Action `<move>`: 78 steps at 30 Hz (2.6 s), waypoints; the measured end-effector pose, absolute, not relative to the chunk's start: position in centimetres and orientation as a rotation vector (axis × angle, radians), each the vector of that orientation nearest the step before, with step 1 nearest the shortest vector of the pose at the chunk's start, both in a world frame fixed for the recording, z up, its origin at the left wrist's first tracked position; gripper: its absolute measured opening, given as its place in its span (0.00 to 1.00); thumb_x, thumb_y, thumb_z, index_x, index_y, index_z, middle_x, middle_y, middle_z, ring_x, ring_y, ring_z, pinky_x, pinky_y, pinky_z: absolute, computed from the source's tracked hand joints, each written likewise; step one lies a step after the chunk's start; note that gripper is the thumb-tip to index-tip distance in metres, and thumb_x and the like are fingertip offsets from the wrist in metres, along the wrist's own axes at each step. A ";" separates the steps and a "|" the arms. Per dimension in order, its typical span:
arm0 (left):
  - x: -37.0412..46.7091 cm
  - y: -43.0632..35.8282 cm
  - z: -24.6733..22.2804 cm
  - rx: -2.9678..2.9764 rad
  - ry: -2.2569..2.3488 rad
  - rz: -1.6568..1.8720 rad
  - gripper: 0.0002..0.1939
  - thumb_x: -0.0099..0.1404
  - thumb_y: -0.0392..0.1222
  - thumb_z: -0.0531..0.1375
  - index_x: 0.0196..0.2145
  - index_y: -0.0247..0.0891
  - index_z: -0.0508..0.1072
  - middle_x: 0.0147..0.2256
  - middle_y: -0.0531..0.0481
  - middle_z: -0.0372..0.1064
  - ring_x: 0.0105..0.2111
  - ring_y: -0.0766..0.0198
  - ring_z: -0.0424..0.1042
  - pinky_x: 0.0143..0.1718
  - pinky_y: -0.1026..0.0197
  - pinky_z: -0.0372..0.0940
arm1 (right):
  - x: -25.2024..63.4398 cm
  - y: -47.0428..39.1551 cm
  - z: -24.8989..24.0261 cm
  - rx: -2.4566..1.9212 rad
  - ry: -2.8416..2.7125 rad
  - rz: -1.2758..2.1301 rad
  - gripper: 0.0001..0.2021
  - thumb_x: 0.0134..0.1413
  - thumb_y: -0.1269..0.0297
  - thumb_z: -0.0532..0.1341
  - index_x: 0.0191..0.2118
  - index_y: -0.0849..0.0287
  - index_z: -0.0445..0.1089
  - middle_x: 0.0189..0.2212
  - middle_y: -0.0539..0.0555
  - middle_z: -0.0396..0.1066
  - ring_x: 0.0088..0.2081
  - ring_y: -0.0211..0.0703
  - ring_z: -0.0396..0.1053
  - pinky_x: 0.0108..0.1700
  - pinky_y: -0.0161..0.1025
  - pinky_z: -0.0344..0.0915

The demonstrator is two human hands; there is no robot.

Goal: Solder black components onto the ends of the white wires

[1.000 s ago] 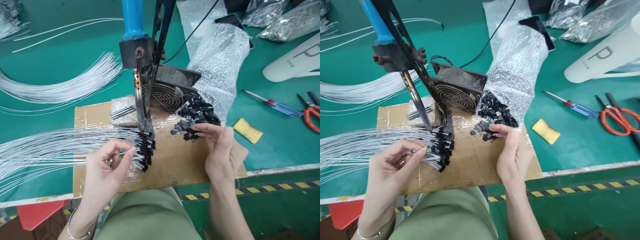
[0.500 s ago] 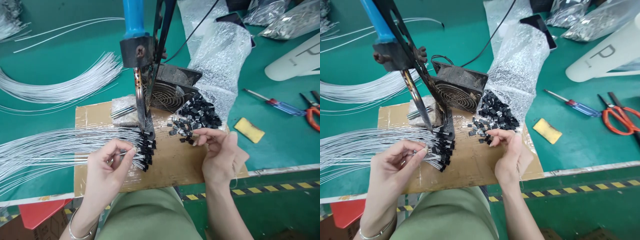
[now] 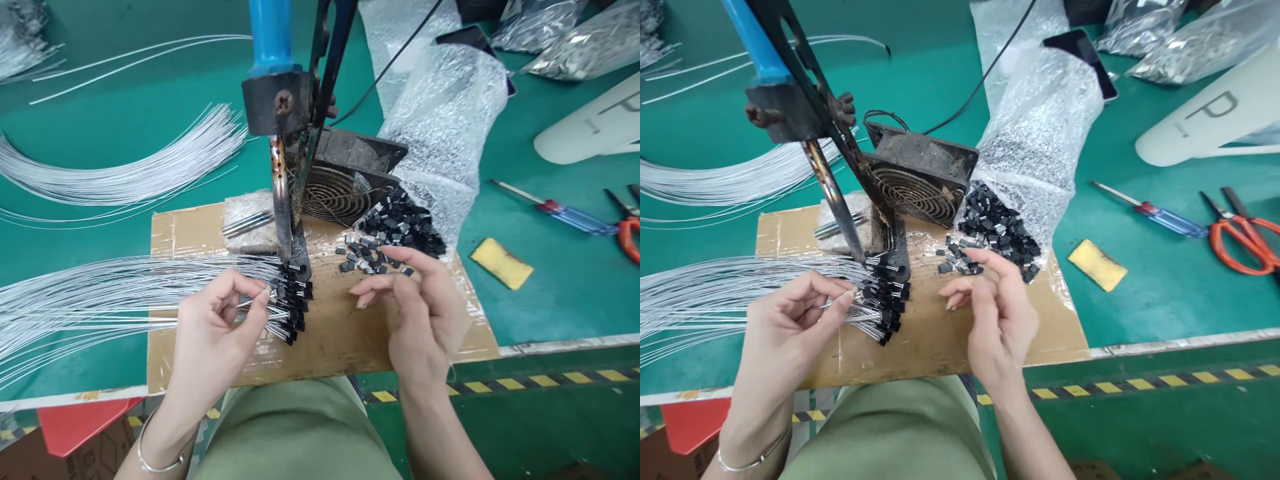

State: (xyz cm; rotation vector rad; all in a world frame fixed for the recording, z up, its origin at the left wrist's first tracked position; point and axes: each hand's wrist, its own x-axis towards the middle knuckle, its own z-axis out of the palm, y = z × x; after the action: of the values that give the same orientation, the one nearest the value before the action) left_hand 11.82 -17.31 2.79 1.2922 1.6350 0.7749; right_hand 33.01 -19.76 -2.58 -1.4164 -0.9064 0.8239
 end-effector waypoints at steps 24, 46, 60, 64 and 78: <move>13.1 -13.6 3.8 1.210 1.528 0.825 0.06 0.60 0.36 0.68 0.27 0.37 0.76 0.24 0.56 0.72 0.25 0.72 0.66 0.25 0.71 0.60 | 28.9 -18.1 0.2 -1.166 -1.038 1.170 0.10 0.66 0.74 0.64 0.34 0.53 0.69 0.50 0.51 0.82 0.49 0.39 0.81 0.57 0.37 0.76; 13.3 -13.8 4.4 1.198 1.527 0.863 0.06 0.60 0.36 0.69 0.27 0.38 0.77 0.22 0.56 0.69 0.22 0.71 0.62 0.23 0.69 0.57 | 29.1 -18.1 0.8 -1.191 -1.073 1.123 0.09 0.65 0.73 0.65 0.33 0.53 0.70 0.50 0.55 0.83 0.48 0.47 0.82 0.55 0.46 0.78; 13.1 -14.0 4.3 1.243 1.558 0.870 0.06 0.61 0.35 0.68 0.27 0.38 0.76 0.24 0.55 0.71 0.23 0.71 0.61 0.24 0.66 0.54 | 28.8 -18.1 0.7 -1.188 -1.057 1.126 0.09 0.65 0.72 0.65 0.33 0.53 0.69 0.49 0.55 0.83 0.49 0.48 0.82 0.57 0.49 0.77; 13.1 -14.0 4.2 1.257 1.549 0.871 0.06 0.61 0.35 0.68 0.27 0.39 0.76 0.25 0.55 0.72 0.23 0.71 0.61 0.24 0.65 0.54 | 28.9 -18.0 0.6 -1.181 -1.067 1.124 0.09 0.65 0.72 0.65 0.34 0.53 0.69 0.50 0.55 0.83 0.49 0.48 0.82 0.57 0.49 0.77; 13.2 -13.9 4.0 1.269 1.540 0.855 0.05 0.61 0.34 0.68 0.28 0.38 0.76 0.27 0.55 0.74 0.25 0.70 0.65 0.26 0.66 0.57 | 29.0 -18.1 0.4 -1.190 -1.030 1.143 0.09 0.65 0.73 0.65 0.32 0.54 0.70 0.49 0.54 0.84 0.50 0.48 0.82 0.57 0.48 0.78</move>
State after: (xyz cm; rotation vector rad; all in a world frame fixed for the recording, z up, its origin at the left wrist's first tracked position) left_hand 13.21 -13.87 3.99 1.2692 1.5399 0.8547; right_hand 28.95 -18.10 0.42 -1.1896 -1.0302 1.1432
